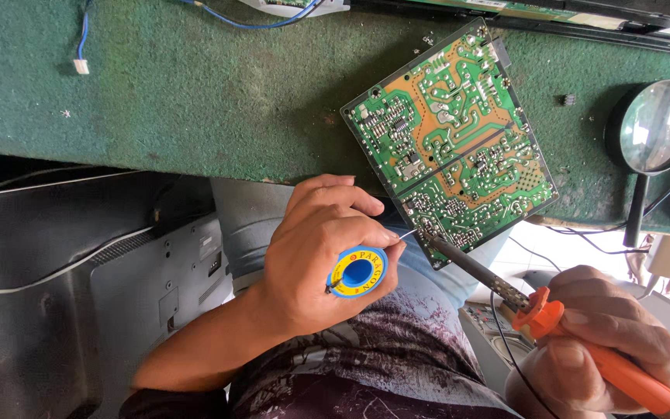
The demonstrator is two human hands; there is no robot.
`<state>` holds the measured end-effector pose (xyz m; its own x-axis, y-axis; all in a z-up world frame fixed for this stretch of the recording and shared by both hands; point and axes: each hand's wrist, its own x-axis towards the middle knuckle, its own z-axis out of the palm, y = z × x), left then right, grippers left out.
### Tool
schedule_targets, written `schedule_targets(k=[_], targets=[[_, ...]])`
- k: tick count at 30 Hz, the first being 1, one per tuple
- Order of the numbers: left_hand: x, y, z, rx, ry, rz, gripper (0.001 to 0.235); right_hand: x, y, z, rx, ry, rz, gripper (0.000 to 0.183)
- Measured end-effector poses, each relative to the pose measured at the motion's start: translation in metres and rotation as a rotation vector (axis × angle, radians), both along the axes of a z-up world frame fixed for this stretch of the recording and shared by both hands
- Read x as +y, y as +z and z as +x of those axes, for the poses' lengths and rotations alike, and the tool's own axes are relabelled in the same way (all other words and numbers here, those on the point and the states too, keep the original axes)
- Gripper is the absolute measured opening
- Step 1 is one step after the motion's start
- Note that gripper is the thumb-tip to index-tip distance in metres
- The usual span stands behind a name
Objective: The person is repairing a circuit board by soldering components and testing connections. They use a soldering iron and solder wire to attach parts, then use a multimeter to check the board's functionality.
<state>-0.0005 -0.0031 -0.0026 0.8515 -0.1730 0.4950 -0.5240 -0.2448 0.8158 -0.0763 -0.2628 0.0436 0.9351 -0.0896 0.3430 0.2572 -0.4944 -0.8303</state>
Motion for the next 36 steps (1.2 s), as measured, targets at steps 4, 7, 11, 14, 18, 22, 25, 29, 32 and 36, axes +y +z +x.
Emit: schedule_targets(k=[4, 7, 11, 14, 18, 22, 25, 29, 32, 36], targets=[[0.000, 0.001, 0.001, 0.015, 0.017, -0.036, 0.039, -0.005, -0.003, -0.001, 0.000, 0.034, -0.007, 0.016], [0.000, 0.002, 0.000, 0.012, 0.024, -0.039, 0.039, -0.002, 0.002, -0.006, 0.027, -0.001, -0.003, 0.016], [0.001, 0.001, -0.001, 0.025, 0.034, -0.045, 0.039, -0.022, 0.005, -0.022, 0.065, 0.012, -0.005, 0.018], [0.002, 0.002, 0.000, 0.061, 0.034, -0.058, 0.033, -0.057, -0.002, -0.032, 0.082, 0.058, -0.008, 0.022], [0.002, 0.007, 0.000, 0.087, 0.058, -0.073, 0.025, -0.059, -0.012, -0.030, -0.041, 0.204, 0.126, 0.022], [0.001, 0.008, -0.002, 0.060, 0.109, -0.089, 0.025, -0.028, -0.016, -0.036, -0.071, 0.010, 0.002, 0.009], [0.002, 0.010, -0.002, 0.049, 0.130, -0.103, 0.027, -0.014, 0.017, -0.021, -0.008, 0.109, -0.070, 0.016], [0.005, 0.012, 0.000, 0.041, 0.170, -0.120, 0.033, 0.009, 0.018, -0.042, -0.028, 0.032, -0.104, 0.009], [0.011, 0.018, 0.002, 0.047, 0.206, -0.102, 0.034, 0.048, 0.093, -0.014, 0.745, -0.468, -0.201, 0.055], [0.023, 0.025, 0.015, 0.023, 0.291, -0.060, 0.029, -0.027, 0.005, -0.047, 0.116, -0.265, 0.276, 0.003]])
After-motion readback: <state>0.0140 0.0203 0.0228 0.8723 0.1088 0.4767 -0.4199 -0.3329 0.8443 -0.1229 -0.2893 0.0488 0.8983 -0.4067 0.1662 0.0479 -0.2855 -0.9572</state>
